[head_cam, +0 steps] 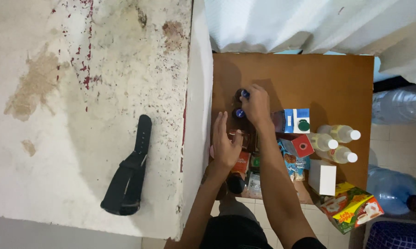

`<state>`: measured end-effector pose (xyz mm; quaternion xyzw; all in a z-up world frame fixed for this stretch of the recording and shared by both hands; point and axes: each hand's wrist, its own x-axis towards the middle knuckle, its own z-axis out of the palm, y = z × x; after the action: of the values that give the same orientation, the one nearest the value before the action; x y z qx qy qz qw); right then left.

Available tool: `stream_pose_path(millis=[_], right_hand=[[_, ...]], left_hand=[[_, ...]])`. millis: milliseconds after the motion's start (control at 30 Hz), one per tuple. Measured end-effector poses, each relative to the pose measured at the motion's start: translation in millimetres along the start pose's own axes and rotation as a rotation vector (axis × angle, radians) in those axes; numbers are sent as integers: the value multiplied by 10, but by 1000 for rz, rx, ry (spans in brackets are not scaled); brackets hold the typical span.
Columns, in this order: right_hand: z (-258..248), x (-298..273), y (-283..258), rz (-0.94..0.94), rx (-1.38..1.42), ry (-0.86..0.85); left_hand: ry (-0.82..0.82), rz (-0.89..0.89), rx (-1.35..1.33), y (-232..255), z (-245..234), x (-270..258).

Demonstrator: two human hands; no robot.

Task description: Organize various medicine bottles, cartons, and boxes by moving them between a shelf and a table.

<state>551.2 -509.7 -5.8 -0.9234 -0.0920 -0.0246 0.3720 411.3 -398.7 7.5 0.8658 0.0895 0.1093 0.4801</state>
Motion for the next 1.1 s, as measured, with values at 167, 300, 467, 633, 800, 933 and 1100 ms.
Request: stream_pose_path(millis=[167, 300, 467, 633, 800, 933, 1100], right_hand=[[139, 31, 104, -9, -24, -33], [180, 13, 105, 33, -8, -64], [213, 2, 91, 29, -75, -95], [232, 5, 94, 14, -29, -91], [236, -46, 64, 36, -75, -68], [181, -109, -55, 89, -127, -84], [-29, -268, -350, 113, -186, -110]], left_hand=[[-55, -6, -14, -13, -59, 23], [-8, 14, -8, -34, -25, 31], [-2, 45, -34, -32, -45, 16], [-44, -3, -53, 45, -103, -10], [-27, -28, -81, 229, -226, -97], [-48, 29, -60, 320, -324, -229], [-119, 86, -123, 423, -542, -444]])
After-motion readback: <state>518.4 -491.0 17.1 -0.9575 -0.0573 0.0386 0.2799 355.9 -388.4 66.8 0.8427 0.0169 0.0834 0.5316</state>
